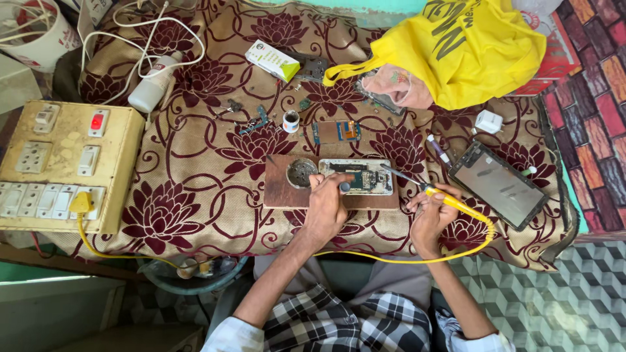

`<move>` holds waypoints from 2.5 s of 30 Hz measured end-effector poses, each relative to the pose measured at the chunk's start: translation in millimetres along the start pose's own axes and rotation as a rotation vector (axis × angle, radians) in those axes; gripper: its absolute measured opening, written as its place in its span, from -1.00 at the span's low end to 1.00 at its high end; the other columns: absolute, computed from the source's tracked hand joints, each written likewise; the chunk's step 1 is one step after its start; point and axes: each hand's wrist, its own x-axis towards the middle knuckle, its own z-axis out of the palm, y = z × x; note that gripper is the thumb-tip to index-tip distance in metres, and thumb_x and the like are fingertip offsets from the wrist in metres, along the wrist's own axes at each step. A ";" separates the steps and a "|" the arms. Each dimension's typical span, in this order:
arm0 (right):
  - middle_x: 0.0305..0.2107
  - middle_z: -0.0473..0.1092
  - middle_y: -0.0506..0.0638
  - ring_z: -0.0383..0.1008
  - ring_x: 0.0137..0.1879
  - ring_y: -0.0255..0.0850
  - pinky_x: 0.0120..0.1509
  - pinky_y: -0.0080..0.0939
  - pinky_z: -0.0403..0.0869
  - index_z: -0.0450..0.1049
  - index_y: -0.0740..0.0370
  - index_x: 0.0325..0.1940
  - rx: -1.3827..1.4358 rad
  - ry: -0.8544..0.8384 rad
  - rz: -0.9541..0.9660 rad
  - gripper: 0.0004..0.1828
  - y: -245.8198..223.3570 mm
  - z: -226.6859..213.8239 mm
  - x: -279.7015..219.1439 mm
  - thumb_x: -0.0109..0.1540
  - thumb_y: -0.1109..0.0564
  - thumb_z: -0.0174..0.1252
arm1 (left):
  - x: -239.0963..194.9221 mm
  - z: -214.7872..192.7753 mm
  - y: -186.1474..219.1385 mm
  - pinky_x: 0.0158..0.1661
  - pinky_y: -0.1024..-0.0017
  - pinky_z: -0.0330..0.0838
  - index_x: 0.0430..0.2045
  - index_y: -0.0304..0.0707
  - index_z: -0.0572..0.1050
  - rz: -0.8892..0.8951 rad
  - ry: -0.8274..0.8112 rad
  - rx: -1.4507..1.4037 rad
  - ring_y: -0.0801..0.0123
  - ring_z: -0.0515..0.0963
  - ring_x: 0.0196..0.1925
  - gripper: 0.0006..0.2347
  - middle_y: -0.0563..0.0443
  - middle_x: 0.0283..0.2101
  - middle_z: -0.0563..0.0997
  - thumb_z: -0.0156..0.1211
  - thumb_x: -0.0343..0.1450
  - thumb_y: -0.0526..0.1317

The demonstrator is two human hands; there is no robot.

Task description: The person uses a soldering iron and tweezers to work on a small circuit board placed on a wooden block. They repeatedly apply heat to specific points on the board while holding components in place, occasionally adjusting the board's position.

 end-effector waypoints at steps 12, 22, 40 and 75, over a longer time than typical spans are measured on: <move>-0.34 0.39 0.12 0.42 -0.42 -0.25 -0.34 -0.33 0.39 0.15 0.33 0.13 -0.129 0.035 -0.072 -0.68 -8.9 9.6 -1.0 0.47 0.05 0.02 | 10.1 -6.5 10.4 -0.13 0.19 0.13 -0.16 -0.39 0.41 0.103 0.053 -0.016 -0.01 0.40 -0.31 -0.62 -0.20 -0.31 0.48 -0.05 0.16 -0.60; -0.58 0.29 0.00 0.30 -0.58 -0.30 -0.53 -0.29 0.37 0.22 0.26 -0.14 0.053 0.160 0.080 -0.77 -10.1 14.9 12.3 0.50 0.06 -0.06 | 3.7 0.1 0.6 -0.14 0.21 0.11 -0.19 -0.41 0.42 0.082 0.052 -0.008 0.05 0.36 -0.34 -0.63 -0.20 -0.35 0.46 -0.07 0.14 -0.58; -0.59 0.30 -0.03 0.33 -0.59 -0.32 -0.53 -0.38 0.29 0.23 0.24 -0.11 0.042 0.047 0.150 -0.81 -8.2 15.8 5.1 0.48 0.07 -0.07 | 7.7 -3.8 6.6 -0.12 0.22 0.12 -0.23 -0.40 0.39 0.080 0.030 -0.005 0.05 0.40 -0.33 -0.67 -0.18 -0.27 0.51 -0.07 0.17 -0.61; -0.59 0.20 -0.09 0.27 -0.58 -0.35 -0.55 -0.35 0.31 0.18 0.23 -0.18 0.039 0.076 0.078 -0.76 -11.0 21.3 5.4 0.48 0.06 -0.01 | 10.7 -5.9 8.9 -0.12 0.17 0.15 -0.19 -0.41 0.37 0.091 -0.014 0.022 -0.01 0.48 -0.26 -0.68 -0.20 -0.29 0.47 -0.03 0.20 -0.58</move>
